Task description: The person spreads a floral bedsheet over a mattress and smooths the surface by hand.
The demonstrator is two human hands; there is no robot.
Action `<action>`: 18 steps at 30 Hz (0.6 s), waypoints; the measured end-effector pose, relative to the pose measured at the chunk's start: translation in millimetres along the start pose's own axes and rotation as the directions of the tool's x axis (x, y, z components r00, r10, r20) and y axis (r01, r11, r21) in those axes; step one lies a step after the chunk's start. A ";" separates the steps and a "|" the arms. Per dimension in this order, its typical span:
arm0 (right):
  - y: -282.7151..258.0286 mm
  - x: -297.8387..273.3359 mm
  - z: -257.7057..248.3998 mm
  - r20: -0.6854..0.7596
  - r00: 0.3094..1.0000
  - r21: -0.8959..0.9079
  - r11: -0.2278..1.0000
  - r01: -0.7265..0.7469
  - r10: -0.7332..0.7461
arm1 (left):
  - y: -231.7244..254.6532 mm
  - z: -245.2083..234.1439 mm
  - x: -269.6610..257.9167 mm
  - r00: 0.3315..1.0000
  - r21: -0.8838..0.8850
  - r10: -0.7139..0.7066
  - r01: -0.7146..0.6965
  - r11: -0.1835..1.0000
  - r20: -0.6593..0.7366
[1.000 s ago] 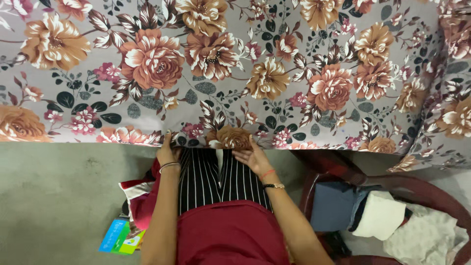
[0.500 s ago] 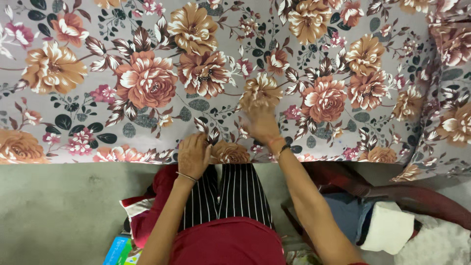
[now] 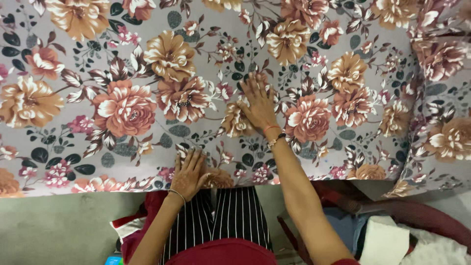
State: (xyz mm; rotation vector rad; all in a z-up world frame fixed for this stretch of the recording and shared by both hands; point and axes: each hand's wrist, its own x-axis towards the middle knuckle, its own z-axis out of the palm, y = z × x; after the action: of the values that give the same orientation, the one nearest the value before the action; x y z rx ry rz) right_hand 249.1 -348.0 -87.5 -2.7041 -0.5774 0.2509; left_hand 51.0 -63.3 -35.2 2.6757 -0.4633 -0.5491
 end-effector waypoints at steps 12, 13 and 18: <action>-13.3 -53.8 19.9 0.388 0.747 0.186 0.839 0.511 -0.540 | 6.2 -42.0 234.5 0.923 -0.301 -0.092 -0.027 0.953 -0.374; -9.6 -17.3 23.0 0.520 0.767 0.146 0.924 0.352 -0.375 | 3.4 -45.3 257.0 0.897 -0.340 -0.125 -0.030 0.940 -0.423; 19.5 144.8 15.2 -0.078 0.987 -0.137 0.982 0.128 -0.140 | -6.9 -51.1 372.7 0.797 -0.589 -0.487 0.213 0.779 -0.356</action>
State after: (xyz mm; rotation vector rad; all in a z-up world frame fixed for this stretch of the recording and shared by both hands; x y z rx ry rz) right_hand 382.8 -298.4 -122.8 -2.7704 -0.7714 0.0609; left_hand 399.0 -185.7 -109.5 2.2309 0.3324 -0.0409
